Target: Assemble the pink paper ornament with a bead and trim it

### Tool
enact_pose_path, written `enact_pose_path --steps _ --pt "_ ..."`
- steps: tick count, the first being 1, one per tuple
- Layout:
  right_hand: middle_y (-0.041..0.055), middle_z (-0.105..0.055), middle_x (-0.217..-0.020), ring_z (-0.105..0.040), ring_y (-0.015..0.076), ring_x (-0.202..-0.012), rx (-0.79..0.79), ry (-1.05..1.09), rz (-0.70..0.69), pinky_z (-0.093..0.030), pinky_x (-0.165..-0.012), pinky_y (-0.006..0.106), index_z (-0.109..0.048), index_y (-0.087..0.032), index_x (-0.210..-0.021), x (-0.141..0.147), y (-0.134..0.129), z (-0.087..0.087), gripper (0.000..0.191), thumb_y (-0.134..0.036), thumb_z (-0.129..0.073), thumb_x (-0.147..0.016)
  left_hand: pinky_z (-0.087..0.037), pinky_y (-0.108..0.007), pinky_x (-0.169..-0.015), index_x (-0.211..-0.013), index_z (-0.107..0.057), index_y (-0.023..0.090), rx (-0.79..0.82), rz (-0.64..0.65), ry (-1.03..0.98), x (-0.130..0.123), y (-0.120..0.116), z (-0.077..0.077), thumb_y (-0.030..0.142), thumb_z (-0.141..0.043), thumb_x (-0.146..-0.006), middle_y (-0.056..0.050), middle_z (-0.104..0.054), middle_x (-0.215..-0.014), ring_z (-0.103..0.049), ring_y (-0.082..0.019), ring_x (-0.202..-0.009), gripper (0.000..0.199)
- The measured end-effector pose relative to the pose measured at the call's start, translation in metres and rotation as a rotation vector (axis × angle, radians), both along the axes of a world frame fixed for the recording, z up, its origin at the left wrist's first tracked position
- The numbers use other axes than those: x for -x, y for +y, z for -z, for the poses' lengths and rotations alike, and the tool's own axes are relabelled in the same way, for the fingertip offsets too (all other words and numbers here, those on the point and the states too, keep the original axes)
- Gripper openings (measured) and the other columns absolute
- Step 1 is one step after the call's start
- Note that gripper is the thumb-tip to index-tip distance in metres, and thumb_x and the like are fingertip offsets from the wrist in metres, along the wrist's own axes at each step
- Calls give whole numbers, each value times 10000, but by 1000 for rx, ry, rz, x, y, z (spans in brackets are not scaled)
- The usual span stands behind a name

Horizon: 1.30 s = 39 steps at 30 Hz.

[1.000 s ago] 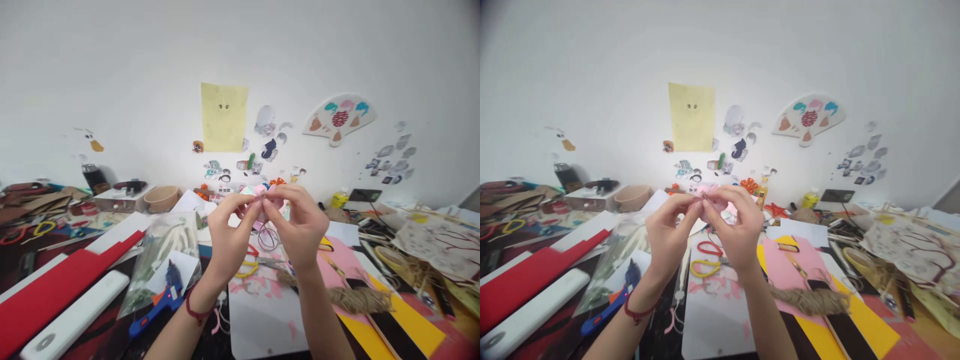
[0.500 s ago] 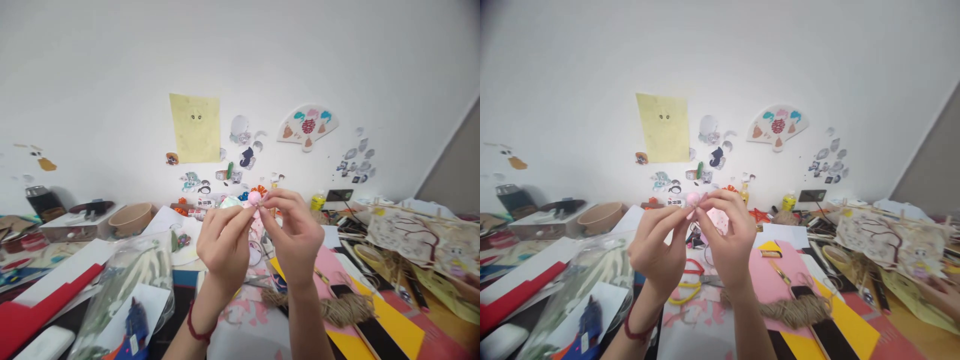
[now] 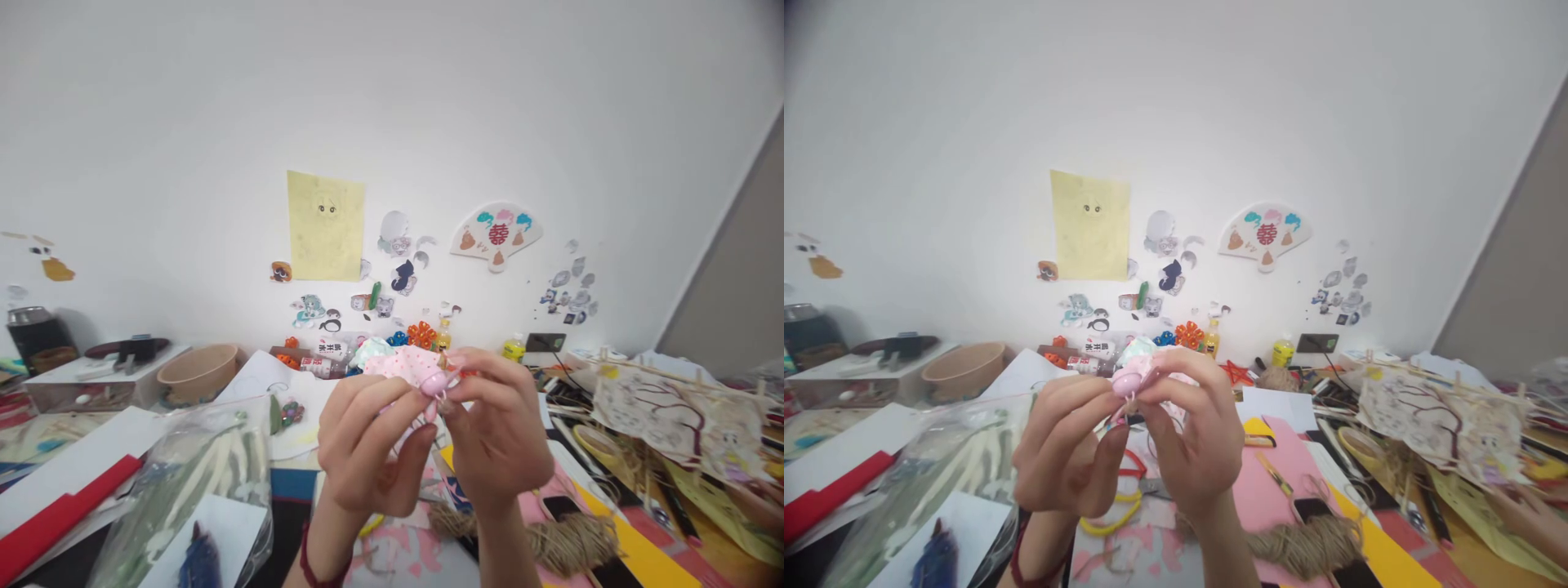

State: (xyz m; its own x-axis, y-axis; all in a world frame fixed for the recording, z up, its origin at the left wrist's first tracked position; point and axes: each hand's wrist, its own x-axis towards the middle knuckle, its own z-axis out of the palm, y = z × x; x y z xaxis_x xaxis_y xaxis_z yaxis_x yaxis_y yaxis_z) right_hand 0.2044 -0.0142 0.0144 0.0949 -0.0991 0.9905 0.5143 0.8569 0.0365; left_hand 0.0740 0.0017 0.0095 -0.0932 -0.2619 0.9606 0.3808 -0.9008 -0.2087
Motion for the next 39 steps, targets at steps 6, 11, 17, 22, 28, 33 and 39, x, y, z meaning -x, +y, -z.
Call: enact_pose_path --steps 6,11,17,22,28,33,39 --pt "40 -687 -1036 -660 182 -993 53 -64 78 -575 -895 347 -704 -216 -1020 4 -6 0 245 -54 -726 -837 -558 -322 -696 -1129 -667 133 6 32 -69 7 4 -1 76 -715 -833 -62 -732 -916 -693 -180 -831 305" --pt "31 -661 -987 -640 167 -934 181 20 -40 -553 -776 316 -721 -221 -962 12 -15 -3 240 -38 -755 -811 -565 -320 -691 -1138 -660 189 64 78 -104 8 2 -4 38 -727 -823 -22 -725 -890 -676 -172 -813 356" --pt "22 -662 -959 -639 149 -951 390 70 -146 -540 -835 292 -722 -220 -900 11 -26 -6 190 -35 -709 -857 -595 -333 -842 -1254 -662 172 155 232 89 19 5 -9 99 -731 -873 -77 -736 -1111 -682 -187 -973 395" --pt "24 -664 -952 -638 153 -958 476 63 -186 -545 -828 296 -712 -222 -873 7 -25 -7 179 -44 -693 -873 -577 -328 -829 -1208 -716 219 239 283 202 28 7 -10 224 -717 -938 -52 -713 -1040 -662 -179 -955 270" --pt "26 -667 -937 -647 170 -958 488 45 -202 -547 -834 324 -713 -225 -867 8 -22 -8 170 -56 -707 -857 -537 -307 -745 -1138 -745 213 440 388 155 26 3 -12 264 -661 -997 -44 -759 -1030 -644 -157 -886 172" --pt "32 -663 -964 -637 172 -976 510 7 -224 -520 -860 333 -710 -213 -882 8 -22 -8 170 -45 -703 -860 -499 -308 -735 -1144 -758 225 659 449 180 27 -3 -13 311 -559 -1061 -26 -755 -968 -623 -139 -819 232" --pt "20 -657 -946 -626 179 -969 501 -71 -231 -513 -861 352 -708 -230 -889 3 -20 -9 192 -41 -711 -856 -528 -292 -769 -1055 -800 259 817 586 159 30 -4 -13 337 -604 -1039 -15 -783 -1014 -706 -155 -928 212"
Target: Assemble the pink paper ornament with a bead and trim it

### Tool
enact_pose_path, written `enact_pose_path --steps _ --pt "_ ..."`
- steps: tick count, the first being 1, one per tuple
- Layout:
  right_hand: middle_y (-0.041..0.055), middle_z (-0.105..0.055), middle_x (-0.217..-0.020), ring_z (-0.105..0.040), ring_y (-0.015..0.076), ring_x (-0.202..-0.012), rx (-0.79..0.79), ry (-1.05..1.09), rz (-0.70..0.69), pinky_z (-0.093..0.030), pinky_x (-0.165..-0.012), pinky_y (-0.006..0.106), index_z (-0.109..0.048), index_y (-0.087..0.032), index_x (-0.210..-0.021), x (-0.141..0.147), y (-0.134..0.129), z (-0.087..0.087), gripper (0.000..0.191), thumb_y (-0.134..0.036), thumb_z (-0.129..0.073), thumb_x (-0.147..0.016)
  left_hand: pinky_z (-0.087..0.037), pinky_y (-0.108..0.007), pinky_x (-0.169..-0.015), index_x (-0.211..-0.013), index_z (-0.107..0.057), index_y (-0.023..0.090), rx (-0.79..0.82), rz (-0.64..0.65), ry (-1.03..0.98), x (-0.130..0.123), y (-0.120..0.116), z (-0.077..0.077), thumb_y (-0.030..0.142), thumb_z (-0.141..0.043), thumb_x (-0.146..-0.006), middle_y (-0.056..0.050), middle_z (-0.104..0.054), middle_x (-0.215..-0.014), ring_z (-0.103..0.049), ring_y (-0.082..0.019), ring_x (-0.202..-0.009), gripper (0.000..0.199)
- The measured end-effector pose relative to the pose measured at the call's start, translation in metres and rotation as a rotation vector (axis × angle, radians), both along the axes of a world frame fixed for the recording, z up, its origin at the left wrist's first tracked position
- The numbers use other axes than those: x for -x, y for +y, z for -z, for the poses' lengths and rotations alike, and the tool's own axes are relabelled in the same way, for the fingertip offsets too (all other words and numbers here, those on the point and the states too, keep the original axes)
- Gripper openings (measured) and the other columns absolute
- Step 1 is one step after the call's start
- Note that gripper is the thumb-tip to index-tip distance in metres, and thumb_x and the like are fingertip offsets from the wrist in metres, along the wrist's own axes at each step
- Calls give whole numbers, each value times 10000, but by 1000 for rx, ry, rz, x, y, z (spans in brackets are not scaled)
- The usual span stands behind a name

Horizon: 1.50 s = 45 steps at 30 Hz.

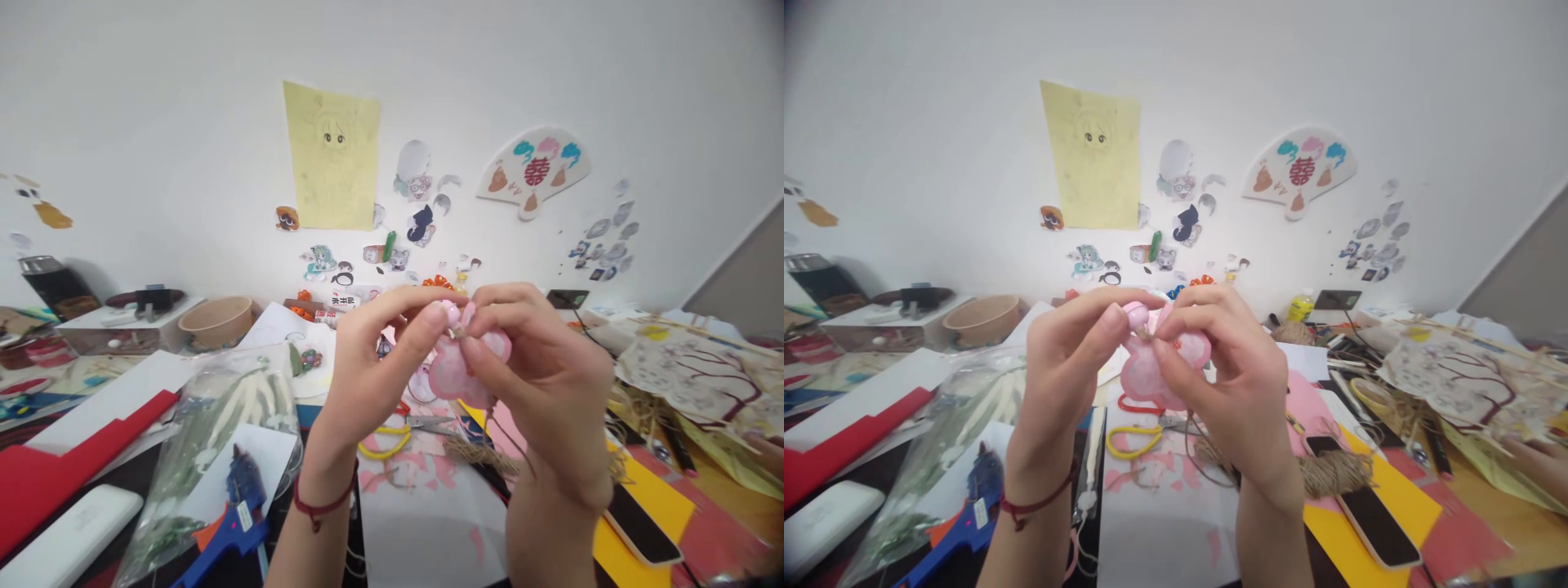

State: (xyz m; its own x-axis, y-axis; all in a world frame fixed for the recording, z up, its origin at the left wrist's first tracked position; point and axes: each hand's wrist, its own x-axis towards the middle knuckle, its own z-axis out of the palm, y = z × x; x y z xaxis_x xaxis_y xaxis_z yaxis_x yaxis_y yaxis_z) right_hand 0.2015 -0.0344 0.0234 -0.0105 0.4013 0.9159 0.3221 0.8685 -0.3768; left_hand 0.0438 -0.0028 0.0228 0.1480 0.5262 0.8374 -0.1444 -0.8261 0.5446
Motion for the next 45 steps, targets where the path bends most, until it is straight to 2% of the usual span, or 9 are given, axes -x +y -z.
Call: enact_pose_path --steps 10,12,15,19,23,29,34,40,45 --pt "34 -661 -961 -640 189 -960 -69 -22 66 -543 -849 371 -704 -239 -903 3 7 2 150 -93 -718 -872 -523 -242 -662 -997 -757 239 69 61 -106 -2 7 2 383 -700 -975 -23 -750 -976 -677 -134 -841 157" --pt "38 -670 -962 -655 200 -934 -129 -13 141 -568 -842 398 -715 -249 -946 4 9 4 147 -121 -719 -874 -507 -244 -643 -963 -739 226 96 74 -136 -2 7 3 379 -733 -950 -17 -728 -916 -650 -127 -780 153" --pt "48 -695 -973 -683 219 -913 -319 -23 308 -603 -828 434 -733 -247 -1017 6 14 6 186 -163 -751 -852 -487 -240 -629 -948 -721 219 112 88 -169 -3 6 3 332 -770 -923 -6 -696 -866 -596 -112 -716 126" --pt "37 -712 -947 -690 210 -885 -519 -45 522 -599 -792 408 -753 -265 -1008 9 18 6 188 -205 -807 -838 -469 -247 -614 -931 -714 221 128 108 -160 -3 6 4 313 -789 -903 -7 -674 -844 -576 -121 -709 122" --pt "19 -730 -920 -689 182 -818 -630 -57 635 -579 -758 380 -748 -279 -967 10 17 6 143 -176 -778 -873 -464 -260 -621 -924 -707 228 145 135 -125 -3 7 5 280 -805 -887 -2 -659 -843 -593 -131 -734 116" --pt "14 -736 -917 -687 176 -784 -666 -73 673 -582 -739 374 -750 -260 -964 8 15 7 143 -140 -749 -885 -440 -269 -604 -929 -709 230 129 123 -148 -3 8 5 237 -817 -873 12 -654 -832 -575 -113 -692 122" --pt "14 -745 -915 -704 180 -794 -655 -74 629 -584 -722 370 -756 -256 -955 9 14 3 116 -165 -760 -882 -422 -269 -593 -939 -723 234 126 103 -171 -4 8 7 233 -803 -889 15 -652 -823 -562 -108 -682 94" --pt "36 -735 -859 -685 158 -696 -696 -37 625 -561 -644 327 -767 -176 -987 9 13 -2 233 -88 -835 -783 -432 -255 -591 -917 -726 235 118 87 -200 -5 10 6 236 -837 -854 24 -645 -810 -540 -110 -705 128" --pt "26 -755 -898 -710 173 -765 -690 -127 638 -572 -659 337 -765 -234 -994 5 14 2 161 -147 -790 -860 -449 -259 -600 -918 -723 230 122 64 -181 -5 10 6 267 -805 -891 16 -667 -829 -578 -111 -714 94"
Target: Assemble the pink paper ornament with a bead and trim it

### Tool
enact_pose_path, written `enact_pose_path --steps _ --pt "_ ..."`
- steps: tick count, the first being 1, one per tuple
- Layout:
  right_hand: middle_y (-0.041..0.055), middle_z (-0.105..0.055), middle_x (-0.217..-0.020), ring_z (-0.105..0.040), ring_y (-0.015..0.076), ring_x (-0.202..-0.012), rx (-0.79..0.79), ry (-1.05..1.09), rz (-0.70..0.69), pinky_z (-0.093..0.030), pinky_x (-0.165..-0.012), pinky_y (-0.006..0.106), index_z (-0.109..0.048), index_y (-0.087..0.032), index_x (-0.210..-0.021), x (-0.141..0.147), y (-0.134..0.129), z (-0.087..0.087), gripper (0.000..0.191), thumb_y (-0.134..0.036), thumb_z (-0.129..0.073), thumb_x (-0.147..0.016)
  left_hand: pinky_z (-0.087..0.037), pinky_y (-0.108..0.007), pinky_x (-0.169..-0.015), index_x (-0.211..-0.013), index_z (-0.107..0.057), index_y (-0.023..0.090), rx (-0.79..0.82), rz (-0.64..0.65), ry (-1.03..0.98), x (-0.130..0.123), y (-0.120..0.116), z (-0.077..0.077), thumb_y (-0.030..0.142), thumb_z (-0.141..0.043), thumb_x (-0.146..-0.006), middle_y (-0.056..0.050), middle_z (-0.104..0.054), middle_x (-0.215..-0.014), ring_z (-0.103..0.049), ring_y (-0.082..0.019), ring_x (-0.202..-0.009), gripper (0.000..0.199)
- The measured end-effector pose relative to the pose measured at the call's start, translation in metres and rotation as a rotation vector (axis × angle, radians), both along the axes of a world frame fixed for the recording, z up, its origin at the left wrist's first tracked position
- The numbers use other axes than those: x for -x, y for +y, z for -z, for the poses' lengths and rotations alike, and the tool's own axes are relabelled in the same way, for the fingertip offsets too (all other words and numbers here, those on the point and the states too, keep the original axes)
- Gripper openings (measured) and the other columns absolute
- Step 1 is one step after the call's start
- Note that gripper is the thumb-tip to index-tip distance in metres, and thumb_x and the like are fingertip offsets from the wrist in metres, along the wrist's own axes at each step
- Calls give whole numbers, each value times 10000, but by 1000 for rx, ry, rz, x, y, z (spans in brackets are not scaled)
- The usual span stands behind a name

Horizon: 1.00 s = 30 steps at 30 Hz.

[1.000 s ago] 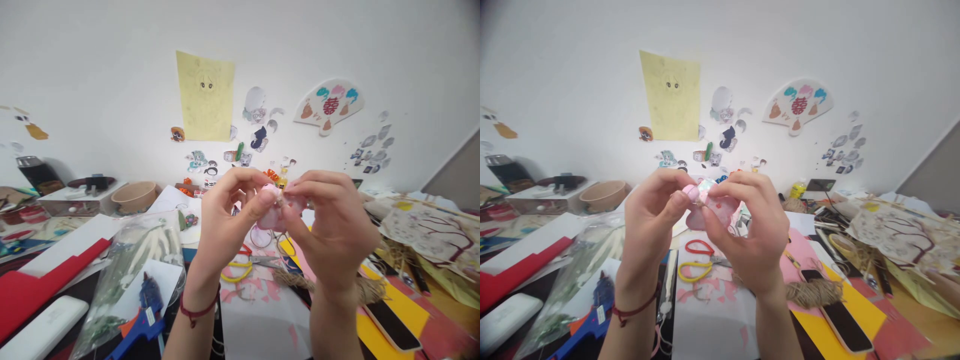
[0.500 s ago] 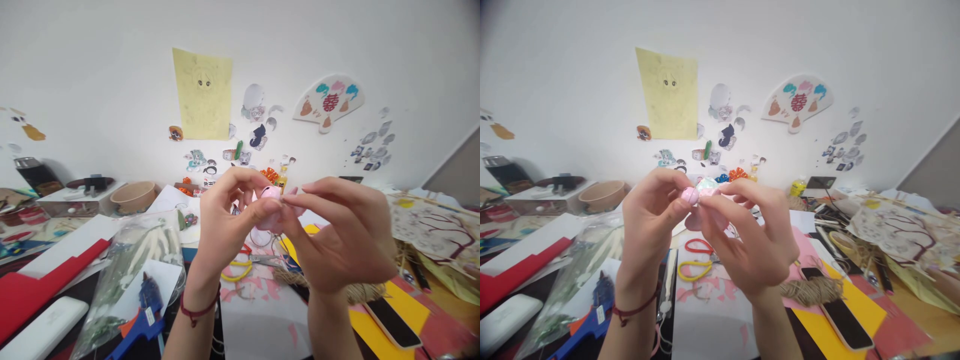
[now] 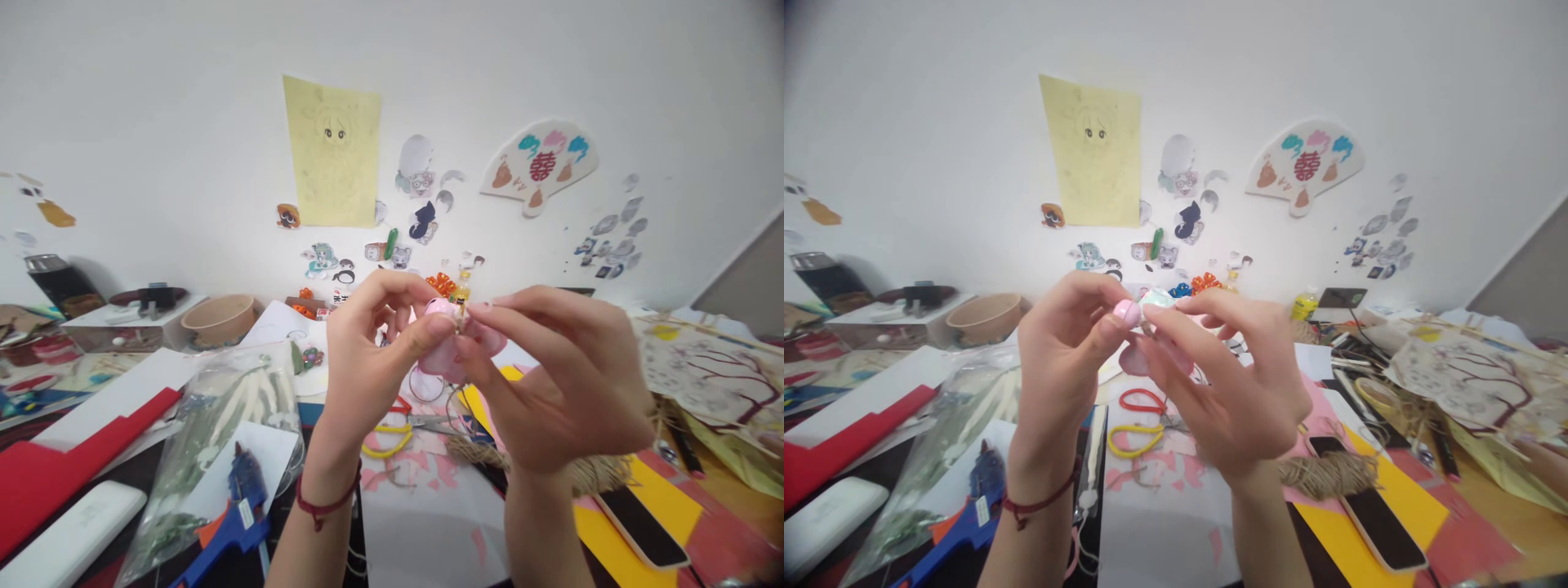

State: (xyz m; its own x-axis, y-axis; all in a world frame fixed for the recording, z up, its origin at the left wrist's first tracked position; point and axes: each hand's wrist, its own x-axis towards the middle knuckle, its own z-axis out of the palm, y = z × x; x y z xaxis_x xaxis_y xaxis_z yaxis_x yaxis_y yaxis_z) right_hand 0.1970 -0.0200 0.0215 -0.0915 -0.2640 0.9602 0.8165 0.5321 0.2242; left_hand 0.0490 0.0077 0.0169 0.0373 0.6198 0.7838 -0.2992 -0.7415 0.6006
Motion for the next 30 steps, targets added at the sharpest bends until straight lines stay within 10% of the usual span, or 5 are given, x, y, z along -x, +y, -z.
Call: enact_pose_path --steps 13,30 --pt "21 -759 -922 -703 165 -773 33 -24 38 -560 -660 323 -762 -257 -1046 -2 2 3 206 -147 -770 -872 -450 -261 -596 -902 -713 224 -4 -32 -12 2 2 0 335 -812 -884 12 -671 -812 -581 -114 -703 150" --pt "-29 -816 -1082 -743 181 -878 212 62 -131 -624 -789 373 -553 -364 -1481 9 -6 10 736 -72 -777 -844 -453 -273 -597 -874 -706 224 14 -99 19 0 1 -1 382 -818 -873 10 -653 -781 -601 -125 -683 194"
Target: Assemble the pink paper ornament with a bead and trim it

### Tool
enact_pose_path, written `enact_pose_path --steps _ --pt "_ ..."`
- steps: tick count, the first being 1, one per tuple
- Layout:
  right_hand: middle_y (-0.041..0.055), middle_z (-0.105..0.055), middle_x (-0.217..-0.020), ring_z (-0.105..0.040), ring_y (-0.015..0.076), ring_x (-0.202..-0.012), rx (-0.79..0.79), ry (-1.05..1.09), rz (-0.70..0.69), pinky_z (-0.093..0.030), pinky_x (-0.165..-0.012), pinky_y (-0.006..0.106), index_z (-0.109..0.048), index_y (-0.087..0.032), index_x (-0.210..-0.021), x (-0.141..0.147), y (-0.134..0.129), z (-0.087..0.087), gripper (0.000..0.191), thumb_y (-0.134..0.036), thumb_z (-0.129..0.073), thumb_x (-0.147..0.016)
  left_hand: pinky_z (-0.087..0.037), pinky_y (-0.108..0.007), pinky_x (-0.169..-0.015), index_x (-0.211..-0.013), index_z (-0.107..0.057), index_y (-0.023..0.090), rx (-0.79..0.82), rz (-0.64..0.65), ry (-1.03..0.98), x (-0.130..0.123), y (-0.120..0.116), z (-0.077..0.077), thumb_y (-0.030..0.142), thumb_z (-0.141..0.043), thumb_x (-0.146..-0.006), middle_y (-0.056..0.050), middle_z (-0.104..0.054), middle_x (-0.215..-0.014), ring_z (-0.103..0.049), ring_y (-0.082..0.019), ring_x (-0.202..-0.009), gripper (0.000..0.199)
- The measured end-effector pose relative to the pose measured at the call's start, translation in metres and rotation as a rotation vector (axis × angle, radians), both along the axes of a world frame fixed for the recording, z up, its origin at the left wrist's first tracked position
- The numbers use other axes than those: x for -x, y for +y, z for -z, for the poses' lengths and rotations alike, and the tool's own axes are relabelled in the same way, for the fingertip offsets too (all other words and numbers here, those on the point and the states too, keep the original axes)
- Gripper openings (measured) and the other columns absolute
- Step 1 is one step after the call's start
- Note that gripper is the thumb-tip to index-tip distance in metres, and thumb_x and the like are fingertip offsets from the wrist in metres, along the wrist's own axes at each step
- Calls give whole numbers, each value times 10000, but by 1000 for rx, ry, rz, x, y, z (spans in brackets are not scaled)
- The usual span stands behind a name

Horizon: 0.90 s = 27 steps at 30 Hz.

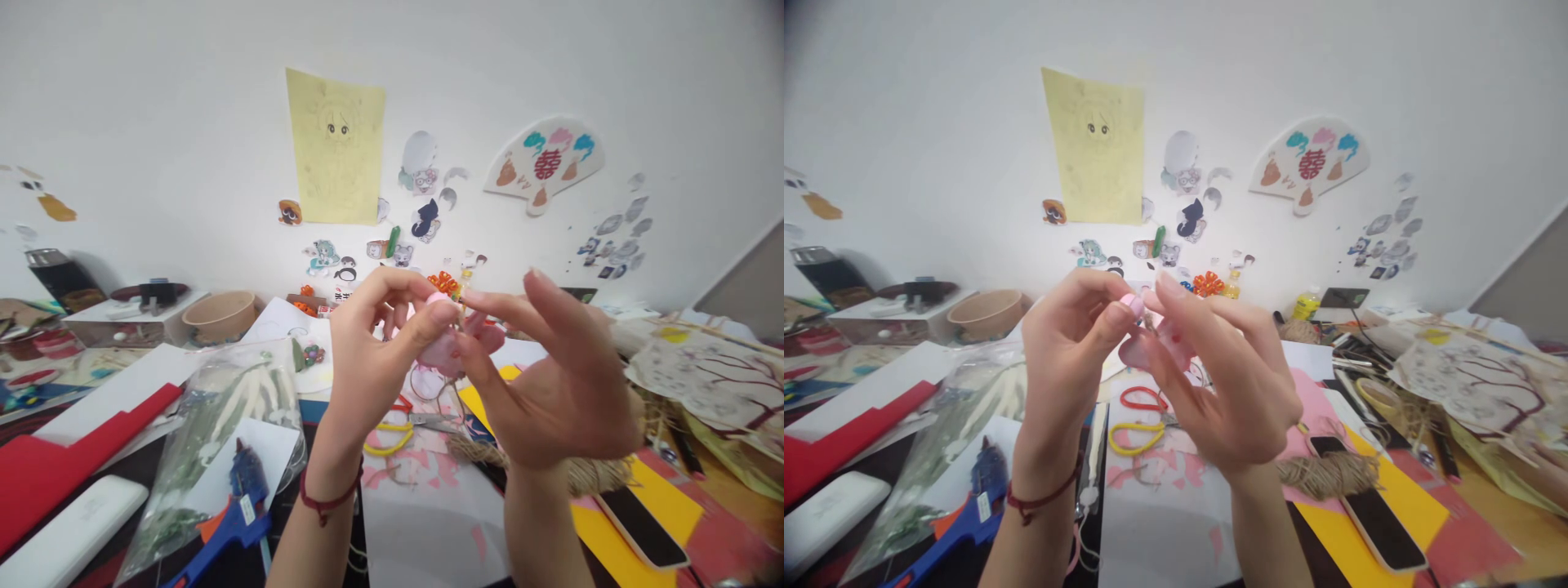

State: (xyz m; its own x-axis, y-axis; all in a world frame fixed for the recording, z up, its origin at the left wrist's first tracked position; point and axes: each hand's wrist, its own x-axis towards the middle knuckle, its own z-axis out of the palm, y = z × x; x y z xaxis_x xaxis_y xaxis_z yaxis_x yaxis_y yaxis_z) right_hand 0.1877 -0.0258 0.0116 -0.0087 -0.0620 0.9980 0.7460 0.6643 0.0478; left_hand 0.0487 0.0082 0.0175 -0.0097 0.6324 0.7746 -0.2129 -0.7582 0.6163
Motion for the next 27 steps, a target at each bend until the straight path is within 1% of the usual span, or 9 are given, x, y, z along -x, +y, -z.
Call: enact_pose_path --steps 4,8,10,12,16,19,22,24,27 --pt "-5 -809 -996 -718 212 -830 -43 -34 67 -613 -806 418 -555 -340 -1483 -1 0 0 707 -56 -743 -863 -463 -280 -608 -875 -704 223 -1 -1 -3 0 1 0 398 -816 -874 9 -661 -779 -616 -129 -682 208" --pt "25 -794 -1049 -716 240 -869 -59 -30 36 -598 -733 425 -582 -326 -1465 -3 3 -2 698 -88 -776 -838 -462 -284 -606 -868 -697 221 2 -15 2 -1 2 -1 428 -825 -859 6 -680 -770 -608 -131 -663 244" --pt "39 -793 -1028 -720 238 -865 -141 -32 33 -589 -722 415 -659 -286 -1387 -4 6 -4 588 -99 -774 -841 -463 -287 -611 -872 -695 222 3 -15 7 -2 1 -1 428 -812 -872 3 -692 -782 -609 -132 -666 237" --pt "46 -782 -1011 -723 232 -878 -200 -53 76 -583 -740 408 -730 -266 -1274 -6 8 -5 438 -108 -748 -866 -464 -285 -616 -878 -698 225 0 -14 6 -2 1 -2 418 -803 -884 2 -695 -797 -611 -130 -676 220" --pt "29 -756 -1047 -712 219 -946 -139 -98 198 -597 -785 394 -761 -310 -1139 -7 9 -6 271 -169 -719 -912 -464 -283 -613 -875 -702 224 -4 -29 7 -1 1 -2 428 -793 -891 -2 -688 -801 -604 -129 -678 224" --pt "28 -764 -1022 -711 203 -910 -156 -107 222 -600 -781 373 -776 -279 -1077 -7 7 -6 237 -145 -755 -882 -467 -286 -619 -878 -703 225 -9 -45 2 -1 1 -2 445 -788 -892 -7 -694 -807 -600 -132 -684 236" --pt "40 -756 -991 -708 202 -891 -199 -96 203 -593 -758 367 -782 -244 -1050 -8 5 -6 236 -100 -747 -866 -459 -286 -622 -876 -704 225 -13 -56 -10 -1 2 -1 439 -789 -893 -5 -700 -806 -587 -129 -682 230" --pt "36 -749 -1007 -707 206 -909 -200 -85 187 -592 -767 377 -770 -267 -1087 -9 6 -6 264 -109 -729 -880 -454 -285 -620 -874 -703 225 -10 -50 -12 -1 2 -1 430 -796 -888 -2 -699 -804 -584 -127 -680 226" --pt "37 -755 -1055 -711 213 -942 -168 -103 220 -598 -790 388 -766 -295 -1119 -9 7 -6 250 -176 -730 -902 -452 -285 -615 -873 -702 224 -12 -35 -8 -1 2 -2 431 -796 -888 1 -692 -802 -594 -127 -682 228"
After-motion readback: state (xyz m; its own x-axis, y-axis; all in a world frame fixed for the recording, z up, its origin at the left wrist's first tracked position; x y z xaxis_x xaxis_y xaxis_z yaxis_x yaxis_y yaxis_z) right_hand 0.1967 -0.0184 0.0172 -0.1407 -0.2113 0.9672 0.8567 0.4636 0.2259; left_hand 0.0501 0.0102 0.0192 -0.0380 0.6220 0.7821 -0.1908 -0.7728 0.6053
